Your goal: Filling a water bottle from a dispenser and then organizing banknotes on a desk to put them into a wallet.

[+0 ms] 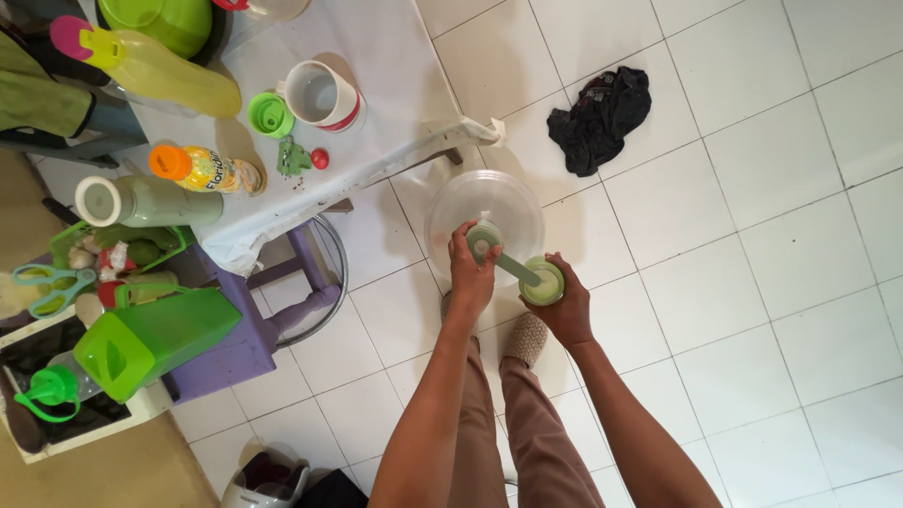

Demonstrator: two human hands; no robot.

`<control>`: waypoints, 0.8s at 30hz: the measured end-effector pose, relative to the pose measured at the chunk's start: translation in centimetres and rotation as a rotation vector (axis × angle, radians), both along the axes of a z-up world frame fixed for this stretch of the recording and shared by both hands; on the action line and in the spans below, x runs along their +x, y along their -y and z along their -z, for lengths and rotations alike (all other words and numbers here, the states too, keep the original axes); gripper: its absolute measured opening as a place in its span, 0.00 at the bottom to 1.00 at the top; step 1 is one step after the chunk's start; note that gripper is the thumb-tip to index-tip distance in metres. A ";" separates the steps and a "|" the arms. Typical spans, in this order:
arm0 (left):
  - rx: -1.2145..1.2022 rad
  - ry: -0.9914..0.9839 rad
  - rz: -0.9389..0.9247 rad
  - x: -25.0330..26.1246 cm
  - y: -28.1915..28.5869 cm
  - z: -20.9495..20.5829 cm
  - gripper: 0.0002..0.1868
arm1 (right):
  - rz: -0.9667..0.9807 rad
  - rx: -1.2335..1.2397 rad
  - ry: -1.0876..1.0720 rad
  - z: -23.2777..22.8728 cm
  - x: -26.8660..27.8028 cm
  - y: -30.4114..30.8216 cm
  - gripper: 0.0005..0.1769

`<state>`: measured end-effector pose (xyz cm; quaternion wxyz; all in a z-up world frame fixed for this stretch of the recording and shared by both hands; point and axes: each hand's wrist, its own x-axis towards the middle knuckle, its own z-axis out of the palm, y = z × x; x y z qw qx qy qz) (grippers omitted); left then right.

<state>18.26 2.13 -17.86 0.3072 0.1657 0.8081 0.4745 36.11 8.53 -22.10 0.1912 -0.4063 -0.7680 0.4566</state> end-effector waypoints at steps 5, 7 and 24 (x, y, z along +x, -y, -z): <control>-0.012 -0.003 0.003 0.0 0.1 0.0 0.33 | 0.012 -0.031 0.028 -0.3 -0.2 0.0 0.47; -0.027 -0.008 -0.002 -0.1 0.0 0.1 0.33 | 0.000 -0.004 0.012 -0.2 -0.3 -0.1 0.48; 0.001 0.045 -0.005 0.2 0.2 -0.3 0.32 | -0.010 -0.047 0.045 -0.4 0.0 -0.5 0.45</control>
